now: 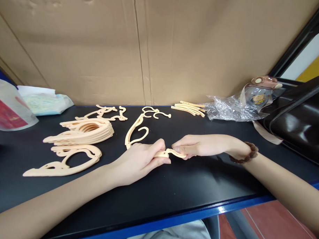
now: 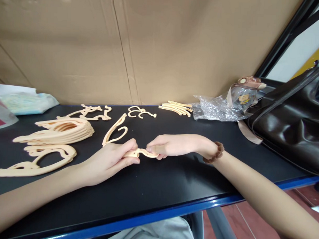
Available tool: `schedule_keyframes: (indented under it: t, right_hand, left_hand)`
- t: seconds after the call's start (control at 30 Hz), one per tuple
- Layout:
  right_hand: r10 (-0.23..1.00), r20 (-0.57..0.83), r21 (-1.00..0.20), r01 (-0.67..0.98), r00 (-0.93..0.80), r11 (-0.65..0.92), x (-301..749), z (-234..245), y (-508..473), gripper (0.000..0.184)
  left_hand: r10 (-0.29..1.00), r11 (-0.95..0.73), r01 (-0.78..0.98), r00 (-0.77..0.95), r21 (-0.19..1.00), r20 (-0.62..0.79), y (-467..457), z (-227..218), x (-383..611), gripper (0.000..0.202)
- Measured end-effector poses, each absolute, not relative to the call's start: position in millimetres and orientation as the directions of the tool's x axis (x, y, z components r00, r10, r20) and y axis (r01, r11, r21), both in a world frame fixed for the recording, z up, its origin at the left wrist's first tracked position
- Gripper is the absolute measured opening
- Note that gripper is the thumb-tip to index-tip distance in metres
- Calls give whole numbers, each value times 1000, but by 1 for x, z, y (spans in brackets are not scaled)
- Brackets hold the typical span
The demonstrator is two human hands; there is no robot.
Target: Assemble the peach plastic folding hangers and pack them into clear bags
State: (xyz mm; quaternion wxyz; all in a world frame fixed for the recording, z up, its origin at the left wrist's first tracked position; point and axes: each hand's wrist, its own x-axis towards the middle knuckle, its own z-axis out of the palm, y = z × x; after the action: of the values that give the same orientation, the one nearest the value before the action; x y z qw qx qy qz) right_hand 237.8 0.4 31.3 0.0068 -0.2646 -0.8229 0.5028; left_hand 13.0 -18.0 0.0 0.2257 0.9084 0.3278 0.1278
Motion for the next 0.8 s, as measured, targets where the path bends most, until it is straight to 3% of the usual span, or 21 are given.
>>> schedule_keyframes:
  t: [0.37, 0.53, 0.8]
  right_hand:
    - [446, -337, -795, 504, -829, 338, 239, 30, -1, 24]
    - [401, -249, -782, 427, -882, 454, 238, 33, -1, 28]
    - [441, -227, -688, 463, -868, 558, 238, 32, -4, 25]
  left_hand:
    - [633, -702, 482, 760, 524, 149, -19, -1, 12, 25]
    - [640, -695, 511, 760, 506, 111, -20, 0, 13, 24]
    - [659, -699, 557, 746, 448, 101, -20, -2, 15, 25]
